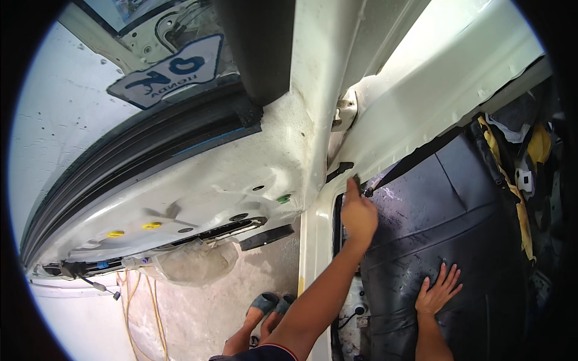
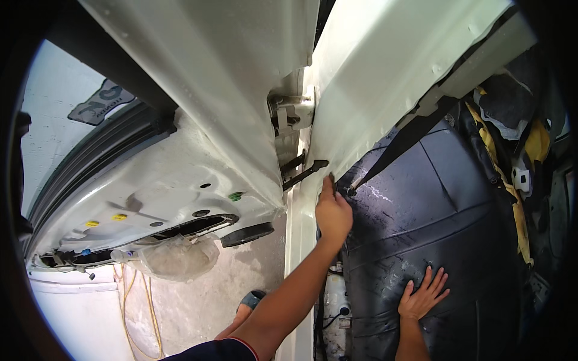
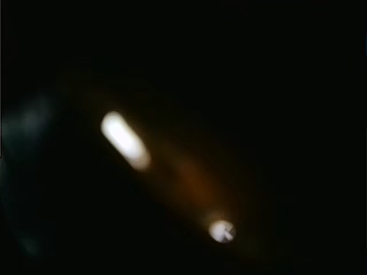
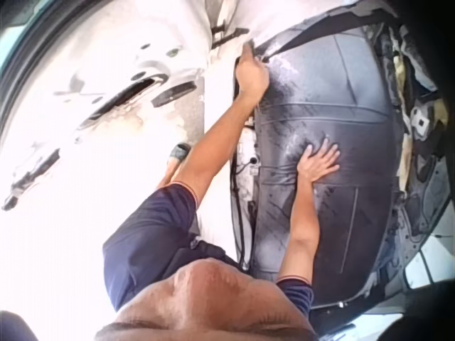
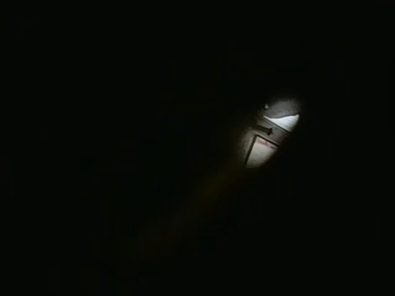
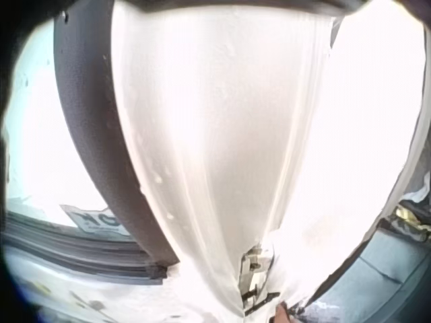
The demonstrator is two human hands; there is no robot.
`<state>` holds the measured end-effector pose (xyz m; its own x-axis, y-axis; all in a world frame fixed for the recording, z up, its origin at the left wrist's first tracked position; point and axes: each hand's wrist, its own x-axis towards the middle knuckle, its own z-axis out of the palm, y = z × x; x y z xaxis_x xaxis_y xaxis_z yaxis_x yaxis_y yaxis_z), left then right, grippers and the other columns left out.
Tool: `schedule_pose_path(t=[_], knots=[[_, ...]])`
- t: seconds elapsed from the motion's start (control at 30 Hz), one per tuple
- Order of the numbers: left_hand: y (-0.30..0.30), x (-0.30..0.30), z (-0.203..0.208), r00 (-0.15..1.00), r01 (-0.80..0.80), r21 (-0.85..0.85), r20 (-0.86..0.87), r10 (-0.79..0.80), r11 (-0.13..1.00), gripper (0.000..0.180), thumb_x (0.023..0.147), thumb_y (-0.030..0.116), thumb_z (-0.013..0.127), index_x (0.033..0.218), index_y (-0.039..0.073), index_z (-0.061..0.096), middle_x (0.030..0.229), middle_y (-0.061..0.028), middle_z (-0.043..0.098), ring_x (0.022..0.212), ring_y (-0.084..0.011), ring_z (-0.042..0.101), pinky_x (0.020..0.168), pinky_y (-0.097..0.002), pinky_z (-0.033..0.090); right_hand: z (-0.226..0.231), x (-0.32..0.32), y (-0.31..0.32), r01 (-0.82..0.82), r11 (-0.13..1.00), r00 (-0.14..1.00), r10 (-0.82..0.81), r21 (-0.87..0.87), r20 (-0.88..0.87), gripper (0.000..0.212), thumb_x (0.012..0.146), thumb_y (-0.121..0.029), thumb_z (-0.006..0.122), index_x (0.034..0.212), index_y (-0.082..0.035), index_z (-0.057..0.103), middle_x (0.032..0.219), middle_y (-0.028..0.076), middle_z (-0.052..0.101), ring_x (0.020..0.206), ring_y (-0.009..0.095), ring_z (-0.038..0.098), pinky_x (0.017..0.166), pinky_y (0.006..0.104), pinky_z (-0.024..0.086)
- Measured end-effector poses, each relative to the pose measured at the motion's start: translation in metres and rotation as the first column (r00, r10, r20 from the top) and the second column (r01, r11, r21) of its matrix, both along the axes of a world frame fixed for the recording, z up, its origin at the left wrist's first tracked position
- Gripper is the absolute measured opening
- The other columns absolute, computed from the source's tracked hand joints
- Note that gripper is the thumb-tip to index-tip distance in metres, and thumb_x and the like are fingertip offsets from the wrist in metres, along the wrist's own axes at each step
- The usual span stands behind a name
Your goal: The person uses a red cloth to wipe the door hinge and door jamb area of a white car. The person repeatedly wipes the same hinge and surrounding metal surfaces with the cloth.
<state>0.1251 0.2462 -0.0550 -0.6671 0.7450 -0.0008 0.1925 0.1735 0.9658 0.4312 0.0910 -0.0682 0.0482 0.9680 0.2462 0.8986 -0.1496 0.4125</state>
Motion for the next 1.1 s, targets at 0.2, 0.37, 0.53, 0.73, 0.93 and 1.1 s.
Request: schedule_pose_path(t=[0.2,0.37,0.53,0.73,0.93,1.1], knots=[[-0.008,-0.005,-0.009,0.964,0.012,0.194,-0.262,0.040,0.981,0.051,0.091,0.014,0.067,0.137,-0.006,0.056,0.127,-0.0252,0.065,0.119,-0.0390,0.063,0.101,-0.0442,0.051,0.000,0.000,0.000,0.007,1.000,1.000,-0.007,-0.001,-0.002,0.064,0.100,-0.046,0.038,0.156,-0.014,0.037,0.169,0.014,0.021,0.158,0.035,0.014,0.124,0.0623,0.007],[-0.014,-0.003,-0.017,0.990,0.008,0.250,-0.135,0.026,0.968,0.042,0.096,0.009,0.064,0.138,0.003,0.060,0.129,-0.0215,0.065,0.115,-0.0387,0.065,0.096,-0.0417,0.054,-0.001,0.001,0.000,-0.006,1.000,1.000,0.006,0.006,0.009,0.064,0.101,-0.047,0.036,0.156,-0.014,0.037,0.169,0.013,0.020,0.158,0.034,0.014,0.124,0.0619,0.007],[-0.008,-0.001,-0.012,0.996,-0.063,0.179,-0.052,0.073,0.982,0.034,0.102,0.010,0.058,0.133,-0.002,0.063,0.126,-0.0220,0.066,0.115,-0.0355,0.066,0.100,-0.0386,0.051,0.001,-0.001,0.001,-0.010,1.000,1.000,0.010,0.007,0.001,0.064,0.100,-0.046,0.039,0.156,-0.015,0.037,0.169,0.014,0.020,0.157,0.035,0.014,0.124,0.0627,0.007],[-0.008,0.006,-0.008,0.987,-0.060,0.352,-0.118,0.108,0.934,0.037,0.099,0.006,0.060,0.135,-0.001,0.060,0.131,-0.0210,0.064,0.119,-0.0393,0.062,0.102,-0.0430,0.049,0.003,-0.003,0.000,0.019,1.000,1.000,-0.019,-0.018,-0.020,0.065,0.101,-0.046,0.037,0.157,-0.013,0.037,0.169,0.013,0.021,0.158,0.034,0.014,0.124,0.0610,0.007],[-0.006,0.009,-0.011,0.984,-0.078,0.232,-0.141,0.113,0.970,0.037,0.102,0.014,0.057,0.136,0.000,0.059,0.125,-0.0209,0.063,0.116,-0.0383,0.061,0.102,-0.0445,0.046,0.002,-0.002,0.001,0.018,1.000,0.999,-0.018,-0.009,-0.027,0.065,0.100,-0.046,0.038,0.156,-0.013,0.037,0.169,0.013,0.021,0.158,0.034,0.013,0.124,0.0615,0.006],[-0.002,0.008,-0.013,0.976,-0.083,0.297,-0.168,0.138,0.951,0.039,0.100,0.022,0.061,0.134,0.003,0.060,0.115,-0.0169,0.064,0.108,-0.0361,0.060,0.096,-0.0476,0.043,0.002,-0.002,0.000,-0.010,1.000,1.000,0.010,0.004,-0.019,0.064,0.100,-0.046,0.038,0.156,-0.013,0.036,0.169,0.014,0.022,0.157,0.035,0.014,0.124,0.0623,0.006]])
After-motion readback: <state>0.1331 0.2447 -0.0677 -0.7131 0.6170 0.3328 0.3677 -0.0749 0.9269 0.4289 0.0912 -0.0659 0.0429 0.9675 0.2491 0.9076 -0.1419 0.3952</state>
